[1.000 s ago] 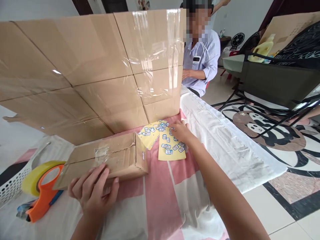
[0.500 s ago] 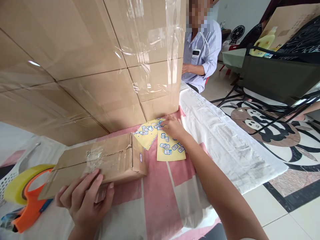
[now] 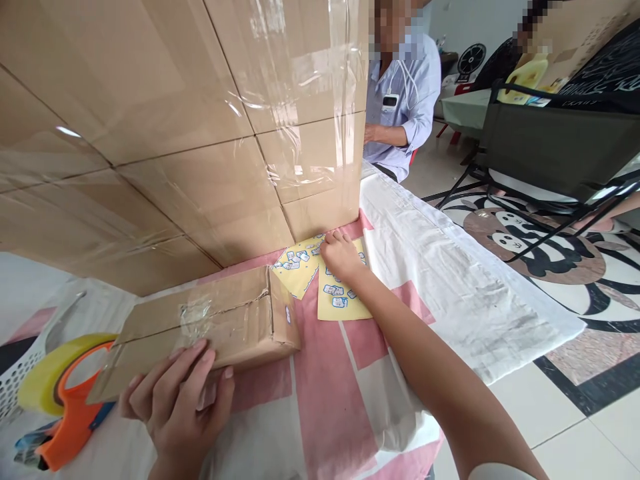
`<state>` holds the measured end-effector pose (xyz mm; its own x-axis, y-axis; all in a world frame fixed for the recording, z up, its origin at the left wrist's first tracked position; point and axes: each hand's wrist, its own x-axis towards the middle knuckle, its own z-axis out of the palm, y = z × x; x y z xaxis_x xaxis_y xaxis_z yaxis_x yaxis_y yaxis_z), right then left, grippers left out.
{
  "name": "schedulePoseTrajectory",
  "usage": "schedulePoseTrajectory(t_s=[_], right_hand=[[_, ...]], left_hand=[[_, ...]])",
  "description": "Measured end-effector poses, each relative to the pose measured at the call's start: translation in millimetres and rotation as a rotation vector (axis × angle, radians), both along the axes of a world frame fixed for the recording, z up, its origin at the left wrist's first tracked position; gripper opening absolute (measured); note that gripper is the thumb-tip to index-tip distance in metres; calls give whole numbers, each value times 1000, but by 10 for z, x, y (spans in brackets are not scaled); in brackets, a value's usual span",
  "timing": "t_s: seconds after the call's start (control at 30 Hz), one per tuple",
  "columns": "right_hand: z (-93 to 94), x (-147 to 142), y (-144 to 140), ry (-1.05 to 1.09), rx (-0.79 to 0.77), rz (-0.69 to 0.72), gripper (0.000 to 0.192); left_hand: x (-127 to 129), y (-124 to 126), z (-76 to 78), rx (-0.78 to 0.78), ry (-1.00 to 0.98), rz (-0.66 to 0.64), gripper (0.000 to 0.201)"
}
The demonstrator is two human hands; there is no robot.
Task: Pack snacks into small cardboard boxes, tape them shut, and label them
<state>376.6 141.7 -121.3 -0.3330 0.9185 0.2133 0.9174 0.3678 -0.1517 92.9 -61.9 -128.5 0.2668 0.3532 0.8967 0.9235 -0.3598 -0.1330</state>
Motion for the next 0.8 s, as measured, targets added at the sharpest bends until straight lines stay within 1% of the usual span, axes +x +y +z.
schedulePoseTrajectory(t_s=[0.17,0.27,0.37,0.5,0.6,0.67,0.73,0.8], right_hand=[[40,49,8,94,6,-124,33],[39,100,7,170,-19,-199,31],[24,134,2,244,-48,-228,29],[9,160,-7,332,-51,-172,30],[-11,183,-21,394,-23,-52,42],[-30,205,-31,429,10,32,44],[-46,235,-36,442,29,72,41],[-54,270,-35,442,33,86,36]], left_hand=[[8,-5,9,-4,-2,-10,29],[10,-5,21,-4,0,-16,30],[10,-5,26,0,-4,-26,31],[9,-8,4,-5,-3,-12,33],[22,-4,13,-15,-10,8,35],[47,-6,63,-42,-54,-15,32],[90,-31,138,-156,-168,-104,26],[162,-94,205,-356,-329,-240,24]])
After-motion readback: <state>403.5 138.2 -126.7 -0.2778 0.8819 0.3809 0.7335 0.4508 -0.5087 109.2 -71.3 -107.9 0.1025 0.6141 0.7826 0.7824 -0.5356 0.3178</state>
